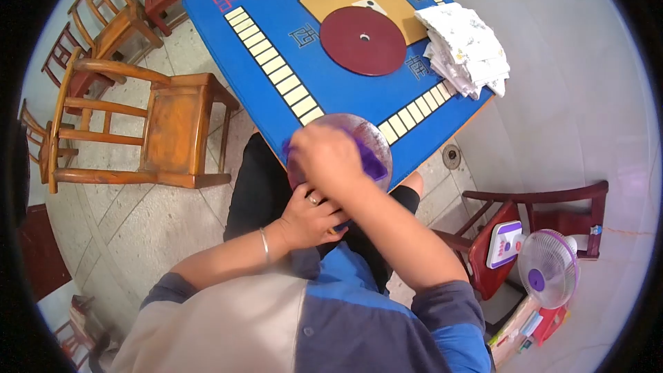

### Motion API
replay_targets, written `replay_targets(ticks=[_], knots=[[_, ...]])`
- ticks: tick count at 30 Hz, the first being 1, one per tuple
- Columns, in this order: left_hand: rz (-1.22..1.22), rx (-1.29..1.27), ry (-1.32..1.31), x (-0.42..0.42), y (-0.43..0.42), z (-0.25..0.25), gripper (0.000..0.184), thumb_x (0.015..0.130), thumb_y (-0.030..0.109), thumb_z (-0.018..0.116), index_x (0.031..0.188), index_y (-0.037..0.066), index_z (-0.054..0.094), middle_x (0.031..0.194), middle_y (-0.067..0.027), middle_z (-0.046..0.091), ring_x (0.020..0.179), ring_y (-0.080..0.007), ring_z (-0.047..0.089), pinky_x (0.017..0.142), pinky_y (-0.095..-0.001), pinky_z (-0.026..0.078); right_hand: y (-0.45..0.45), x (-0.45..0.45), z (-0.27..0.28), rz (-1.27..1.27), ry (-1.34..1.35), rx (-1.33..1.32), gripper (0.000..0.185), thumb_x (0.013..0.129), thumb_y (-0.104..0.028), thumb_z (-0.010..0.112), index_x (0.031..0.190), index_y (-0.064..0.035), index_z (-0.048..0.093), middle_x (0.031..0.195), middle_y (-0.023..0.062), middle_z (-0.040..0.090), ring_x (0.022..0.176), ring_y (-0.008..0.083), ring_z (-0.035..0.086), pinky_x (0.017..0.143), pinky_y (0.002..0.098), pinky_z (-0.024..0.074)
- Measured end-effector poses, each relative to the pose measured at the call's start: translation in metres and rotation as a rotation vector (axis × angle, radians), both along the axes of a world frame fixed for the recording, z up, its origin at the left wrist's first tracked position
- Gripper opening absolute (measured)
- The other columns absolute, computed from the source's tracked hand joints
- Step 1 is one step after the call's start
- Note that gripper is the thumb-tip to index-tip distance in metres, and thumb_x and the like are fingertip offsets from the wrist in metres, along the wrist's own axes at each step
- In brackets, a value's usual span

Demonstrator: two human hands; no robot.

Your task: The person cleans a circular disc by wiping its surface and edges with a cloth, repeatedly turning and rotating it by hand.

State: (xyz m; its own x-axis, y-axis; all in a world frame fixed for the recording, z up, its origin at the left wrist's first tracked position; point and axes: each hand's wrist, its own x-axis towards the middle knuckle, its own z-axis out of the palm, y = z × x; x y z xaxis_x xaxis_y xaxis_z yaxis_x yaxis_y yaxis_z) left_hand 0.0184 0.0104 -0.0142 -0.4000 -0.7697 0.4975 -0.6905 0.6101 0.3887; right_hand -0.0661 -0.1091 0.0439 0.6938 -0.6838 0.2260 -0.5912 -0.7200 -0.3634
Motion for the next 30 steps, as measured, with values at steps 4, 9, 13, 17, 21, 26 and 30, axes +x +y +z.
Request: replay_targets(ticks=[4,9,13,17,21,26,30], knots=[[0.027,-0.045,0.017,-0.003,-0.002,-0.001,0.049,0.069,0.039,0.083,0.115,0.026,0.073,0.124,0.0031,0.064,0.124,-0.0223,0.056,0.106,-0.0463,0.035,-0.032,-0.001,-0.009,-0.216,0.024,0.022,0.017,0.083,-0.022,0.075,0.096,-0.0111,0.07,0.091,0.0112,0.066,0.083,0.0364,0.067,0.071,0.0463,0.0551],[0.011,0.014,0.017,-0.002,0.002,-0.004,0.049,0.069,0.039,0.083,0.115,0.026,0.074,0.126,0.003,0.064,0.127,-0.0206,0.054,0.107,-0.0468,0.035,-0.007,0.001,-0.007,-0.101,0.163,0.083,0.018,0.085,-0.019,0.072,0.099,-0.008,0.071,0.093,0.0152,0.069,0.082,0.039,0.068,0.072,0.0477,0.0551],[0.028,-0.024,-0.007,-0.002,-0.002,-0.002,0.052,0.069,0.04,0.082,0.119,0.028,0.072,0.125,0.004,0.064,0.125,-0.0196,0.054,0.107,-0.0457,0.034,-0.04,-0.011,-0.003,-0.26,0.044,-0.138,0.007,0.085,-0.016,0.068,0.085,-0.0092,0.069,0.082,0.0124,0.068,0.074,0.0307,0.07,0.066,0.0433,0.057],[0.012,0.003,-0.004,-0.003,0.0,-0.007,0.053,0.07,0.041,0.081,0.121,0.028,0.071,0.127,0.0039,0.064,0.126,-0.0199,0.055,0.107,-0.0445,0.034,0.002,-0.002,-0.005,0.033,-0.005,-0.059,0.011,0.08,-0.017,0.071,0.086,-0.0098,0.068,0.081,0.0111,0.066,0.073,0.0312,0.069,0.067,0.0445,0.0562],[0.038,-0.051,-0.001,-0.005,-0.002,0.001,0.049,0.069,0.04,0.082,0.115,0.027,0.073,0.125,0.0043,0.065,0.123,-0.0205,0.055,0.103,-0.0452,0.037,-0.043,-0.012,-0.006,-0.303,0.036,-0.06,0.01,0.083,-0.016,0.071,0.088,-0.0086,0.068,0.086,0.0134,0.068,0.076,0.0336,0.069,0.067,0.0462,0.0557],[0.012,0.016,-0.009,-0.003,0.002,-0.007,0.049,0.069,0.039,0.082,0.116,0.028,0.072,0.127,0.0047,0.065,0.131,-0.02,0.052,0.105,-0.0447,0.034,-0.005,0.001,-0.007,-0.065,0.044,-0.026,0.012,0.079,-0.016,0.072,0.086,-0.0088,0.066,0.084,0.0097,0.066,0.083,0.0308,0.069,0.071,0.044,0.0549],[0.045,-0.058,0.002,-0.006,-0.003,-0.001,0.045,0.067,0.038,0.083,0.11,0.027,0.074,0.124,0.0049,0.065,0.123,-0.0195,0.055,0.103,-0.0458,0.036,-0.031,-0.003,-0.013,-0.275,0.035,0.025,0.017,0.084,-0.02,0.073,0.096,-0.009,0.07,0.097,0.0136,0.069,0.086,0.0369,0.069,0.075,0.0463,0.0556]])
